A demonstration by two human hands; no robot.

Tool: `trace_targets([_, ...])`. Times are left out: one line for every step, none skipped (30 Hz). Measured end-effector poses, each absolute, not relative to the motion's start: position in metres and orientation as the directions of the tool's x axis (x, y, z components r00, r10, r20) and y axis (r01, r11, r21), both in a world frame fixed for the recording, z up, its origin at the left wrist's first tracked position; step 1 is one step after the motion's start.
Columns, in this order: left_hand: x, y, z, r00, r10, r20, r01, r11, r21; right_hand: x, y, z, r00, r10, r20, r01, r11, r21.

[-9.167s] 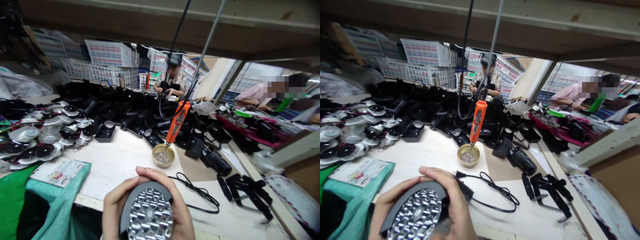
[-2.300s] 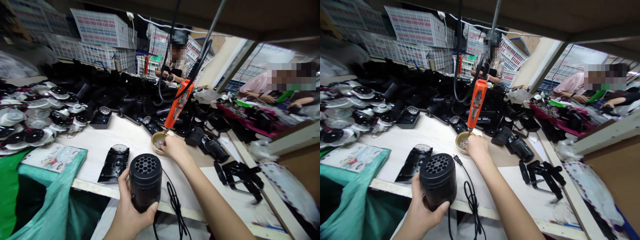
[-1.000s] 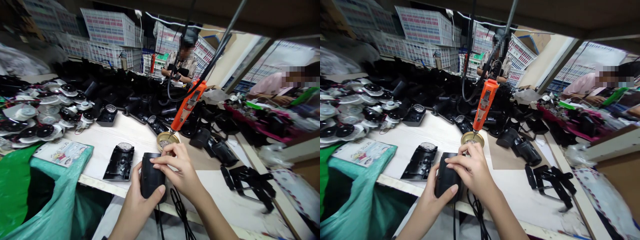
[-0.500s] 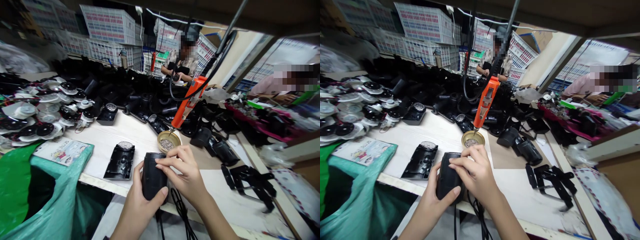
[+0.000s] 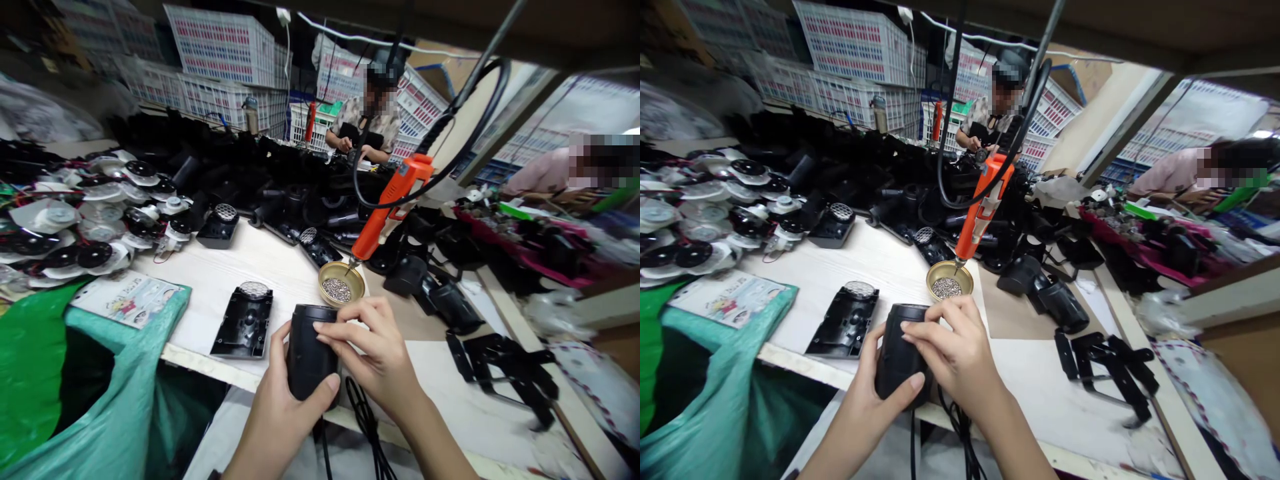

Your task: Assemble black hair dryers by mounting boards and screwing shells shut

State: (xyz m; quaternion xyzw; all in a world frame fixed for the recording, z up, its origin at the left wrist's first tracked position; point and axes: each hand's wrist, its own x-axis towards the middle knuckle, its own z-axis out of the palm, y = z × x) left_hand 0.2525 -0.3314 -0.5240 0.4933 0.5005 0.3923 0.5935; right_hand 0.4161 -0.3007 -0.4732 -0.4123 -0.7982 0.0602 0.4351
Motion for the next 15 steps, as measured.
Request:
trace_targets([0.2523, -0.3311, -0.5239, 0.19, 0.96, -0.207, 0.034, 0.204, 0.978, 0.4158, -0.3012, -0.4726, -0.281, 0.718, 0.637, 0.617, 0.643, -0.453])
trace_targets([0.2524, -0.3308, -0.5235, 0.186, 0.96, -0.207, 0.04, 0.203, 0.978, 0.4156, -0.3015, -0.4717, -0.281, 0.727, 0.627, 0.632, 0.632, -0.449])
trace_targets([0.2525, -0.3305, -0.5229, 0.181, 0.961, -0.21, 0.044, 0.205, 0.978, 0.4154, -0.3016, -0.4707, -0.282, 0.736, 0.616, 0.65, 0.619, -0.441])
trace_targets([0.2527, -0.3303, -0.5223, 0.178, 0.96, -0.215, 0.045, 0.211, 0.977, 0.4154, -0.3015, -0.4696, -0.285, 0.743, 0.605, 0.67, 0.606, -0.428])
trace_targets([0.253, -0.3301, -0.5215, 0.175, 0.959, -0.223, 0.044, 0.218, 0.975, 0.4154, -0.3014, -0.4685, -0.29, 0.747, 0.598, 0.689, 0.596, -0.411])
trace_targets([0.2533, -0.3299, -0.5208, 0.173, 0.958, -0.227, 0.042, 0.223, 0.974, 0.4156, -0.3013, -0.4675, -0.297, 0.748, 0.593, 0.705, 0.591, -0.392])
trace_targets([0.2535, -0.33, -0.5202, 0.172, 0.959, -0.227, 0.037, 0.224, 0.974, 0.4158, -0.3014, -0.4665, -0.305, 0.748, 0.59, 0.717, 0.588, -0.374])
trace_targets([0.2537, -0.3302, -0.52, 0.171, 0.959, -0.225, 0.031, 0.223, 0.974, 0.4159, -0.3018, -0.4657, -0.316, 0.746, 0.586, 0.724, 0.589, -0.359])
trace_targets([0.2538, -0.3307, -0.52, 0.17, 0.96, -0.222, 0.025, 0.221, 0.975, 0.4161, -0.3024, -0.4649, -0.326, 0.743, 0.584, 0.728, 0.591, -0.347])
trace_targets([0.2537, -0.3312, -0.5204, 0.168, 0.962, -0.217, 0.021, 0.216, 0.976, 0.4161, -0.3032, -0.4643, -0.337, 0.741, 0.581, 0.73, 0.595, -0.336])
trace_targets([0.2535, -0.3317, -0.5211, 0.166, 0.963, -0.214, 0.019, 0.213, 0.977, 0.4161, -0.3042, -0.4639, -0.347, 0.737, 0.58, 0.73, 0.6, -0.326])
trace_targets([0.2532, -0.3321, -0.5221, 0.167, 0.962, -0.214, 0.02, 0.214, 0.977, 0.4159, -0.3052, -0.4637, -0.353, 0.733, 0.582, 0.73, 0.605, -0.318])
trace_targets([0.2529, -0.3321, -0.5231, 0.172, 0.96, -0.219, 0.024, 0.219, 0.976, 0.4157, -0.306, -0.4638, -0.355, 0.73, 0.584, 0.729, 0.608, -0.316])
trace_targets([0.2526, -0.3314, -0.5241, 0.18, 0.957, -0.229, 0.032, 0.227, 0.973, 0.4155, -0.3065, -0.4645, -0.352, 0.729, 0.588, 0.727, 0.608, -0.318])
trace_targets([0.2525, -0.3299, -0.5247, 0.188, 0.951, -0.244, 0.048, 0.24, 0.97, 0.4153, -0.3065, -0.4658, -0.345, 0.731, 0.589, 0.725, 0.606, -0.327])
